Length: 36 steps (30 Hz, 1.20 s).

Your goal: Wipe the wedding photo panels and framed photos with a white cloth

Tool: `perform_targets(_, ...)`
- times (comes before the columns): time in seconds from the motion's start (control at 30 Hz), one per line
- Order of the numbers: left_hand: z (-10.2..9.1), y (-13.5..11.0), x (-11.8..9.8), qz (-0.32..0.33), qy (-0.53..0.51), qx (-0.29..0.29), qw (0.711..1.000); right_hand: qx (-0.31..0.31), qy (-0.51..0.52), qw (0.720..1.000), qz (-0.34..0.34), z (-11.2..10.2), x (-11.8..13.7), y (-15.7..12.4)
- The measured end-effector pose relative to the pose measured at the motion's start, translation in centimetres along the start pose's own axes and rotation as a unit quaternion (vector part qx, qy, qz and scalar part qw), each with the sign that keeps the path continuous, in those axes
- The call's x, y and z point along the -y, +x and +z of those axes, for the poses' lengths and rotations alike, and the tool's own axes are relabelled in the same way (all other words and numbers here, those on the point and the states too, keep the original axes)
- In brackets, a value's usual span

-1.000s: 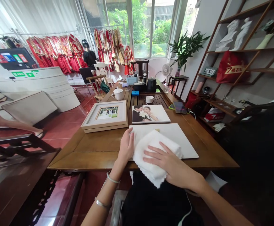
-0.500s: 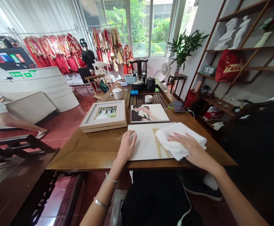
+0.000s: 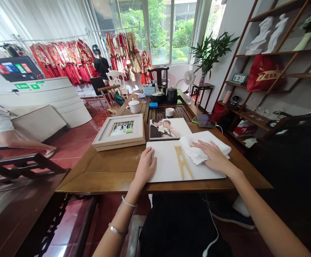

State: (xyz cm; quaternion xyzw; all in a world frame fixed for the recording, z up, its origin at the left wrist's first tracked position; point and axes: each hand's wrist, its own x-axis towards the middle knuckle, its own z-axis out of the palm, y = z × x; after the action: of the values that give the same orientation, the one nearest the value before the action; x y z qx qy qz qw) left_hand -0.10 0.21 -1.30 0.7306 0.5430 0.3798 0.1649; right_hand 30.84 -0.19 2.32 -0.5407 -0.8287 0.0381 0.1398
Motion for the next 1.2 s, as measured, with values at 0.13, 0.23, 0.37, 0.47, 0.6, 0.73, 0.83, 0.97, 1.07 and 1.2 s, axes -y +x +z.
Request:
perform_targets(0.13,0.1,0.0,-0.1,-0.005,0.003,-0.004,1.0,-0.001,-0.004,0.999,-0.034,-0.4,1.6,-4.4)
perform_targets(0.23,0.1,0.0,-0.2,-0.007,0.008,-0.002,1.0,0.008,0.001,0.999,-0.045,-1.0,2.8,-7.7)
perform_targets(0.37,-0.1,0.0,-0.3,-0.005,0.017,0.006,1.0,0.021,0.018,0.998,-0.065,-1.7,3.6,-10.0)
perform_targets(0.47,-0.2,0.1,-0.3,-0.004,0.02,0.013,1.0,0.023,0.024,0.997,-0.072,-1.8,3.3,-9.6)
perform_targets(0.6,-0.1,0.1,-0.1,-0.006,0.02,0.016,1.0,0.012,0.023,0.998,-0.063,-1.2,2.0,-6.4)
perform_targets(0.73,-0.1,0.1,0.0,-0.004,0.011,0.008,1.0,0.019,0.011,0.999,-0.026,-0.5,1.2,-1.9)
perform_targets(0.83,-0.1,0.0,0.1,-0.002,0.009,0.007,1.0,0.021,-0.005,1.0,0.01,-0.2,1.8,1.1)
perform_targets(0.97,-0.2,0.0,0.0,-0.003,0.011,0.01,1.0,-0.006,-0.03,0.999,0.028,0.4,3.2,2.6)
perform_targets(1.07,-0.2,0.0,0.0,-0.004,0.016,0.012,1.0,-0.016,-0.046,0.999,0.019,0.8,4.1,1.4)
perform_targets(1.2,-0.2,0.0,-0.1,0.0,0.013,0.012,1.0,-0.015,-0.046,0.999,-0.001,0.4,5.2,-2.8)
